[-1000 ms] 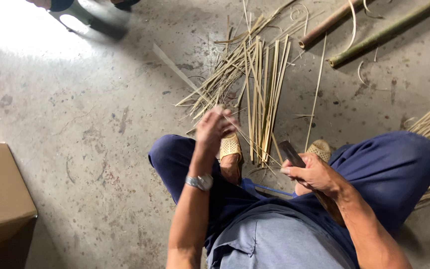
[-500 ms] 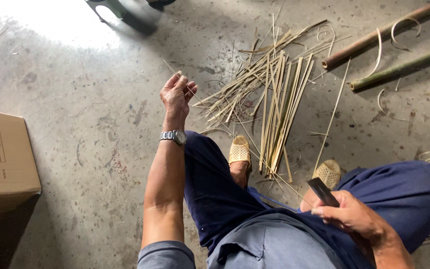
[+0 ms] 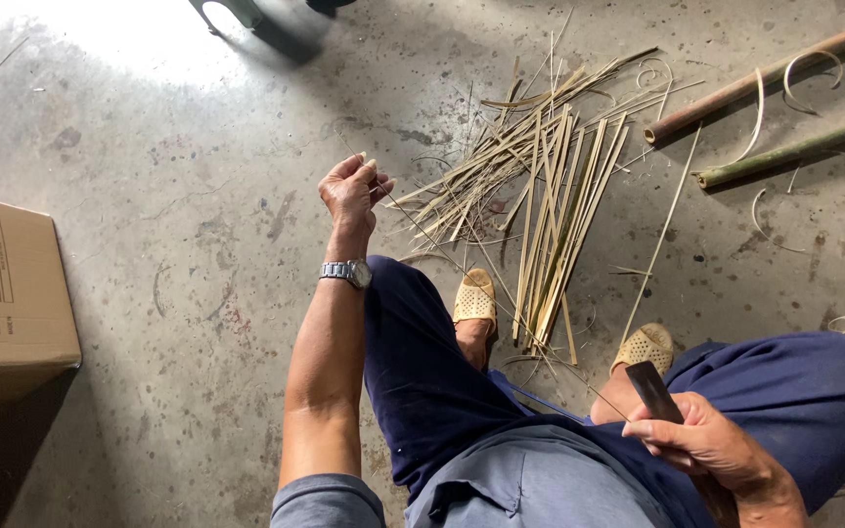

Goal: The person sits on the floor and uses a knife to split and shave bamboo strips into thin, flexible strands. They repeatedly pick up strips, split them lengthwise, and set the finished pieces aside in a pile.

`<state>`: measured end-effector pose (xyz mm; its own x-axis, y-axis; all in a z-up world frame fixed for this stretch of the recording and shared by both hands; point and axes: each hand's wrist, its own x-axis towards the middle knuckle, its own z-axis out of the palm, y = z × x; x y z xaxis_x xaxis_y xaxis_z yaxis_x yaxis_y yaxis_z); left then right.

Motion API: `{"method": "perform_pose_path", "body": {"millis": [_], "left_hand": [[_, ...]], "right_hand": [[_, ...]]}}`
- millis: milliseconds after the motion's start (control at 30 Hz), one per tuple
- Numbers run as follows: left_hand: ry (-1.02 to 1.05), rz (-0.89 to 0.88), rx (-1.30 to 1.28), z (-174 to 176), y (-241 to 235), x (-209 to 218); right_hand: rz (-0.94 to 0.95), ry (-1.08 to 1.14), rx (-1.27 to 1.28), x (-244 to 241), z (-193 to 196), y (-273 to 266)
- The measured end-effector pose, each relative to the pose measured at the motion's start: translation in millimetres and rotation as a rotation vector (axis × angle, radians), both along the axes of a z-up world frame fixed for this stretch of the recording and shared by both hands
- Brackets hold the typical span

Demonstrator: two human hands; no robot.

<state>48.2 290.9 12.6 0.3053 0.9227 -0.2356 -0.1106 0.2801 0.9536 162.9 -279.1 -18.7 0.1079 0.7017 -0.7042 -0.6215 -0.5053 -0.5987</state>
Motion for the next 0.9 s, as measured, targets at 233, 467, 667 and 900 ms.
{"method": "perform_pose_path", "body": {"millis": [233, 467, 667, 900], "left_hand": [[-0.116, -0.024, -0.031, 6.4, 2.5, -4.7], [-0.144, -0.020, -0.131, 11.2, 16.4, -9.1], [-0.127, 0.033, -0.218, 1.8, 12.5, -1.9], [-0.488, 0.027, -0.175, 65.6, 10.7, 4.0]], "right_hand": [[-0.028, -0.006, -0.004, 0.6, -6.1, -9.1], [-0.133, -0.076, -0.019, 9.4, -16.5, -48.1], [-0.249, -0.028, 0.218, 18.7, -26.0, -75.4], [-0.068, -0.341, -0.119, 12.6, 4.2, -45.3]]}}
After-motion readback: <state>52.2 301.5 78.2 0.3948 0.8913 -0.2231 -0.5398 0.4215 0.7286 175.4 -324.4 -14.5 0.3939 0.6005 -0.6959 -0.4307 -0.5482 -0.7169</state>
